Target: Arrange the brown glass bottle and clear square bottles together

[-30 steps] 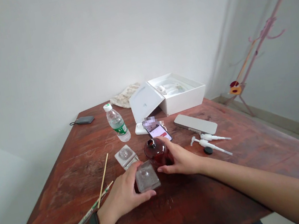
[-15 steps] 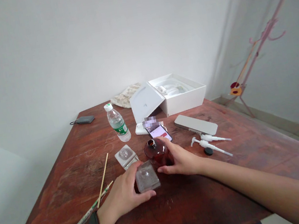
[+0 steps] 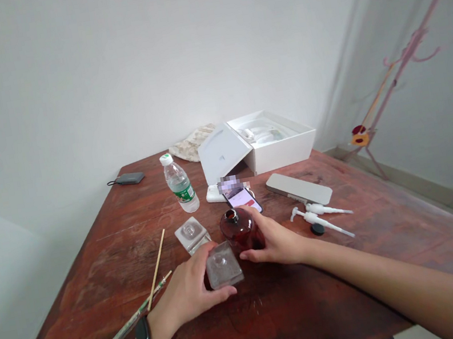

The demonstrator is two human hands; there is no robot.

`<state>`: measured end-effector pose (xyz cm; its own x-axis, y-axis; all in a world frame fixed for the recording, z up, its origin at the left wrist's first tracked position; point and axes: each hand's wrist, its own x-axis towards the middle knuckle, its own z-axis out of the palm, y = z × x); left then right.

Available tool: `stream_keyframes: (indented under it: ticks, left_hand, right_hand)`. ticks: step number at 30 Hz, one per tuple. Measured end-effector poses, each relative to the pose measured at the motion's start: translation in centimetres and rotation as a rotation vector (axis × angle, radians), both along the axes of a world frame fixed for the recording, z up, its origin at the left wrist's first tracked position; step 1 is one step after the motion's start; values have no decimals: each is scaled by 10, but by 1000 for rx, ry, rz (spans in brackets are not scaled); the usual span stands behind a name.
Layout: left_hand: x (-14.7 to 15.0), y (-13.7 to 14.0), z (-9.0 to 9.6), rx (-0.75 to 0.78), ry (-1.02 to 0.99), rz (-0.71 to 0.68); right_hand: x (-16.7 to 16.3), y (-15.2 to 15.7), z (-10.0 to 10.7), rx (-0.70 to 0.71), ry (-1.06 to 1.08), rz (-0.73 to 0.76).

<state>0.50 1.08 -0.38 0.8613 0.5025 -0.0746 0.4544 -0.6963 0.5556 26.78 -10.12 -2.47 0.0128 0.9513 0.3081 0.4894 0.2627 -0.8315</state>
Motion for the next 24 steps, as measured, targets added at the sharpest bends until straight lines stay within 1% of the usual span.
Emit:
stream_keyframes:
  ticks: [8, 15, 24]
  left_hand:
    - [0, 1, -3, 17, -6, -4]
    - [-1, 1, -3, 24, -17, -10]
    - [0, 0, -1, 9, -10, 2]
  right_hand:
    - [1, 0, 0, 8, -25, -9]
    - [-1, 0, 3, 3, 8, 2]
    - [1, 1, -1, 7, -29, -1]
